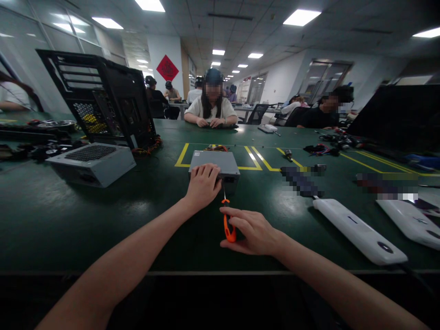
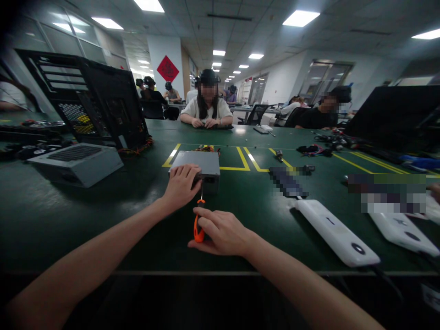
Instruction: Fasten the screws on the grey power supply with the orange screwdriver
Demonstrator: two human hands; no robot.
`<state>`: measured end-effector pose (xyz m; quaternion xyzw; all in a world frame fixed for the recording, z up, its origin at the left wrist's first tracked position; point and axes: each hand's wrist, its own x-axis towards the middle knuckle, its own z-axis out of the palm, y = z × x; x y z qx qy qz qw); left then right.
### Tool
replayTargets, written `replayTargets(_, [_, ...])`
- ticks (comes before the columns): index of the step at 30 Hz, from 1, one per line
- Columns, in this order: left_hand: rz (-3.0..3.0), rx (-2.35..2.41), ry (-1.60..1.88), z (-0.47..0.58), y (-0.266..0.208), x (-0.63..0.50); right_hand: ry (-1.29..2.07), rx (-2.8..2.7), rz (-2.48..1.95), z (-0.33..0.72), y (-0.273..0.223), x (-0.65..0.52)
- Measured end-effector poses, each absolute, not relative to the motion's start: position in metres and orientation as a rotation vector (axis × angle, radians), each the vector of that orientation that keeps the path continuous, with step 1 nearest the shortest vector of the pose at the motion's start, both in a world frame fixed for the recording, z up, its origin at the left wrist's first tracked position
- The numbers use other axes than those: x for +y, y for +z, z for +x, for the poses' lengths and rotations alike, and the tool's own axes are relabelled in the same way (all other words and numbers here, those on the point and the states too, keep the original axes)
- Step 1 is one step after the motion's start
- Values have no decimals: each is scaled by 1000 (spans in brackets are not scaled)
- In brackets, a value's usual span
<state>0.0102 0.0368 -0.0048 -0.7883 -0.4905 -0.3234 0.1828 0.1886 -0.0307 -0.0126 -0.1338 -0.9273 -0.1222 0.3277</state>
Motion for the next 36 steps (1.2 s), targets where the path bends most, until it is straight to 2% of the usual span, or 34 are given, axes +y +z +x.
replayTargets(6, [-2226,-1387,-918,10,-4,37,-462,-2517,-345,188,-9,-33])
replayTargets(13, [-2235,-1379,-922,10,-3,36,-321,-2456,-367,188,-10,-32])
replayTargets(19, [-2228,-1385,-921,10,-3,36,-492,-2478,-335,187,-9,-33])
replayTargets(25, [-2229,-1385,-930,10,-4,36,-340,-2422,-381,188,-14,-31])
replayTargets(31, [-2230,-1384,-933,10,-4,36,-468,-2458,-348,187,-10,-34])
replayTargets(36, [-2233,-1381,-925,9,-4,36,-283,-2403,-385,188,-13,-31])
